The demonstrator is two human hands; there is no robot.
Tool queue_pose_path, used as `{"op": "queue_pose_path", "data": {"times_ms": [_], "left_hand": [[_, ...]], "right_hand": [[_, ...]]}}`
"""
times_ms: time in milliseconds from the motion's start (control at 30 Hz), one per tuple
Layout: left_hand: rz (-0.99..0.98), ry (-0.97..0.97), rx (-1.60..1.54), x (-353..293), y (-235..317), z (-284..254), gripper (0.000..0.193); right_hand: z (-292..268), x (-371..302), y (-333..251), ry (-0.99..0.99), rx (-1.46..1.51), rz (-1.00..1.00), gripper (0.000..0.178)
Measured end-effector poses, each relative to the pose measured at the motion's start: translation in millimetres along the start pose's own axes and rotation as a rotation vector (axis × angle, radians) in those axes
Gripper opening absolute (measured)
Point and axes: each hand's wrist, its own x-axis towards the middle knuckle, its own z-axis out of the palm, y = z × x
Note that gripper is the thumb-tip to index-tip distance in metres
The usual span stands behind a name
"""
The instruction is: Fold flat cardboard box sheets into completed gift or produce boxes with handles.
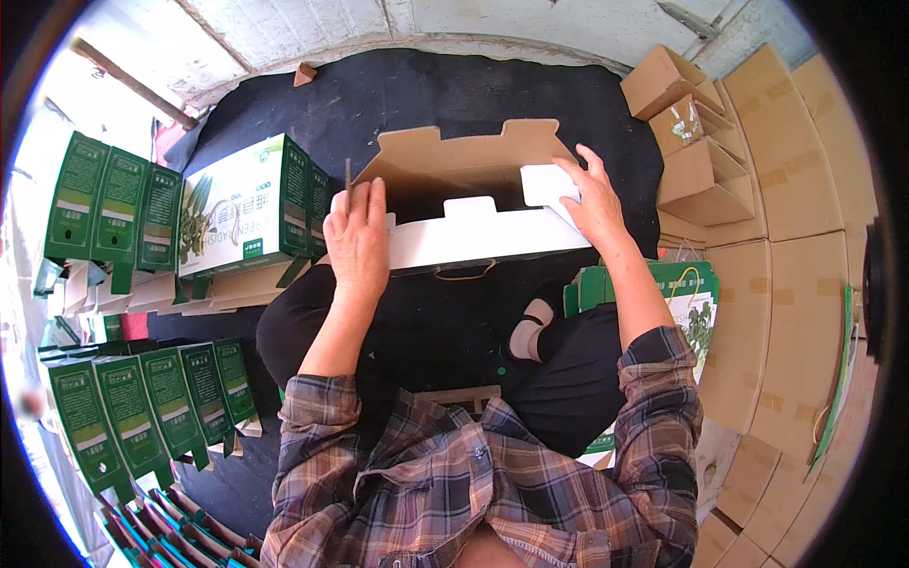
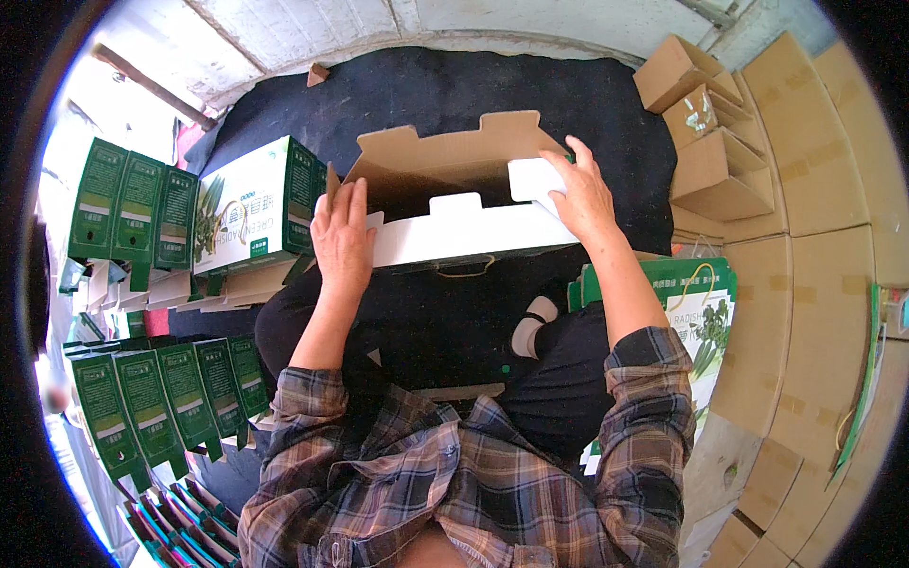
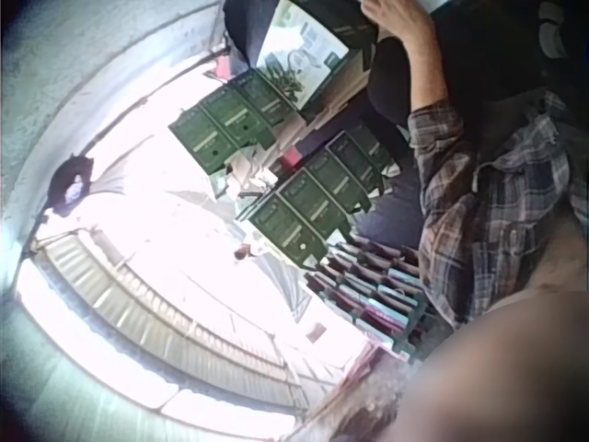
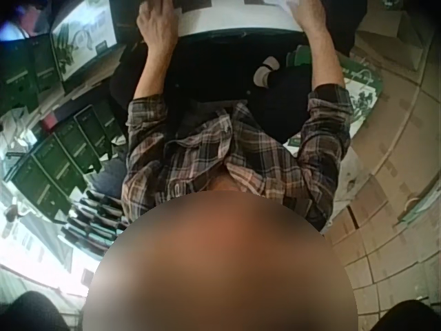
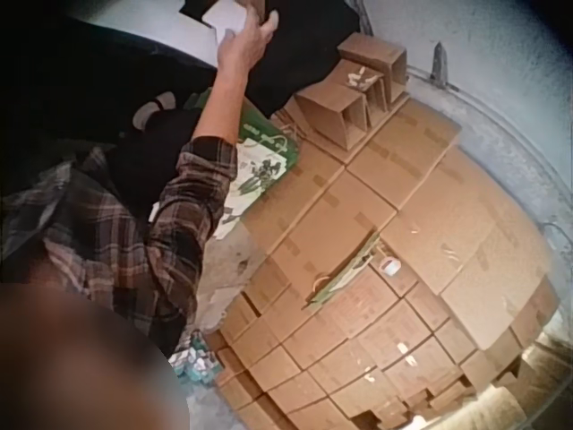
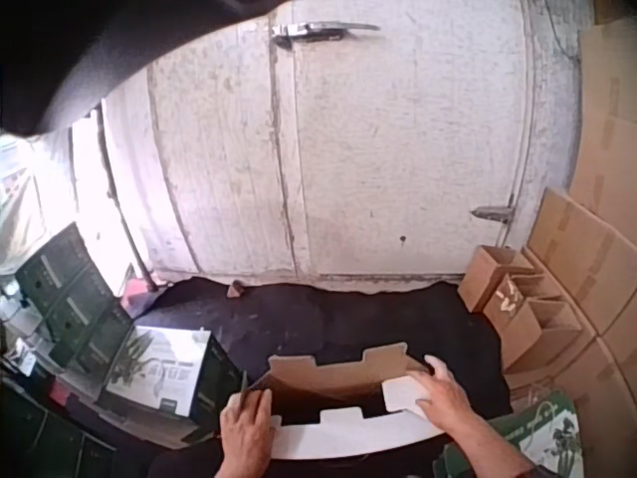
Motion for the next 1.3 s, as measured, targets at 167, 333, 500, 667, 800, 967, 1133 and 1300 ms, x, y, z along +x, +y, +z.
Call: {"op": "queue_pose_path", "data": {"times_ms": [167,333,500,667,800,967,1133,1300], "left_hand": [[0.201,-0.057,-0.169,-8.1,3.0,0.7,0.033],[0.167,-0.199,-0.359,-14.4,-5.2,3.0,0.021],[-0.280,-0.062,-0.810,-3.5,-10.7,1.2,0.005],[-0.465,-0.070,-0.893,4.4,-23.3,6.4,0.031],[-0.281,-0.156,-0.595,7.8,-14.3,12.0,0.068],[-0.323,-0.390,-0.541,16.4,-5.5,11.3,0.088],[-0.297,-0.429,-0.416,16.6,3.3,6.0,0.089],[-0.267,-0.325,-0.277,12.2,9.2,14.2,0.082]], "right_hand": [[2.2,2.6,6.8,-0.015,0.020,-0.015,0.063],[2.2,4.4,-2.8,0.008,0.251,0.141,0.067],[12.8,5.6,22.6,0.022,0.063,-0.033,0.049],[27.7,9.0,38.0,0.219,-0.071,-0.216,0.033],[21.4,5.7,15.2,-0.038,0.146,0.048,0.055],[14.9,-2.2,-7.8,-0.145,0.036,0.121,0.082],[15.2,-4.6,-21.1,-0.147,-0.167,0.104,0.087],[28.3,-8.3,-21.0,-0.080,-0.262,0.117,0.083]]}}
